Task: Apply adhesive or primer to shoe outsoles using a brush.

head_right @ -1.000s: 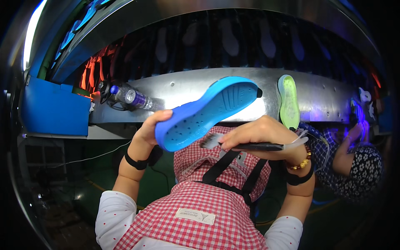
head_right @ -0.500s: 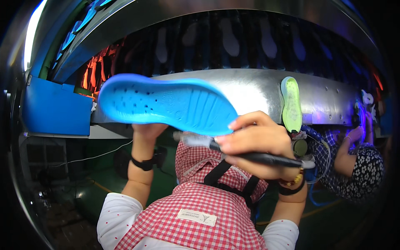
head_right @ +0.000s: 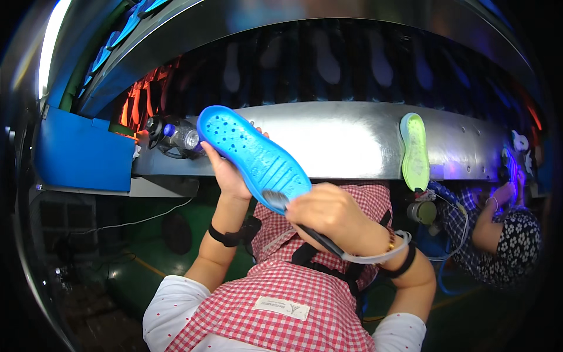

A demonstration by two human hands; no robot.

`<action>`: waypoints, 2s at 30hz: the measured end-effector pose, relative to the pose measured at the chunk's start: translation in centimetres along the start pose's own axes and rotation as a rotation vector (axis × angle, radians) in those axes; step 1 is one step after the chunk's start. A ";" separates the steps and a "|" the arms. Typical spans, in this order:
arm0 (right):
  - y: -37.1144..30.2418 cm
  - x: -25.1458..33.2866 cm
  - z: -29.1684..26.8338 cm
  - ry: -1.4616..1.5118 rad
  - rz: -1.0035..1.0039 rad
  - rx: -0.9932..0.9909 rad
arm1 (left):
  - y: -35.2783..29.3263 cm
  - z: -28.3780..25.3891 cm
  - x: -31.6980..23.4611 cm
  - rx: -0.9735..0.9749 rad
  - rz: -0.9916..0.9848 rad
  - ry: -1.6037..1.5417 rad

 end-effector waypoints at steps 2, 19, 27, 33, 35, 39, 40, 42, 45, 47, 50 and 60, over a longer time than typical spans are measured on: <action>-0.6 0.4 -0.4 0.135 0.064 0.184 | -0.3 -0.3 -0.7 -0.030 0.024 0.015; 1.9 -0.7 -2.0 0.478 0.281 0.061 | -1.8 6.0 -1.9 0.134 0.182 0.094; 0.4 -2.5 -2.9 0.520 0.447 -0.030 | -1.4 6.7 -2.7 0.186 0.166 0.087; -0.1 -2.9 -2.6 0.922 0.501 -0.039 | -2.0 8.5 -3.5 0.376 0.102 0.041; -0.8 -3.8 -1.8 1.099 0.679 -0.172 | -1.8 9.2 -3.4 0.246 0.073 -0.023; -0.5 -3.5 -0.1 1.414 0.831 -0.388 | -4.7 7.5 -0.3 0.090 0.100 0.143; -0.7 -3.6 0.2 1.461 0.900 -0.459 | -5.7 8.5 1.2 0.223 0.045 -0.072; -1.1 -3.6 0.4 1.290 0.845 -0.400 | -5.5 8.0 1.7 0.229 -0.014 -0.075; -0.8 -2.0 -0.4 1.004 0.694 -0.173 | -4.8 6.5 2.0 0.230 -0.125 -0.070; 0.4 -1.2 -1.4 0.878 0.471 -0.159 | -4.2 5.7 1.6 0.116 -0.061 -0.004; 0.9 -2.2 -1.7 0.833 0.612 -0.240 | -3.7 5.3 1.3 0.093 -0.031 0.100; 3.3 -1.2 -3.2 0.603 0.243 0.065 | -3.2 6.7 0.3 0.128 -0.042 0.071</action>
Point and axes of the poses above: each hand's wrist, its own y-axis towards the middle knuckle, its own z-axis out of the palm, x = y × z, the point moved 6 cm from there along y, towards the middle knuckle, and after that the axes turned 7 degrees about -x, right-handed, at the moved point
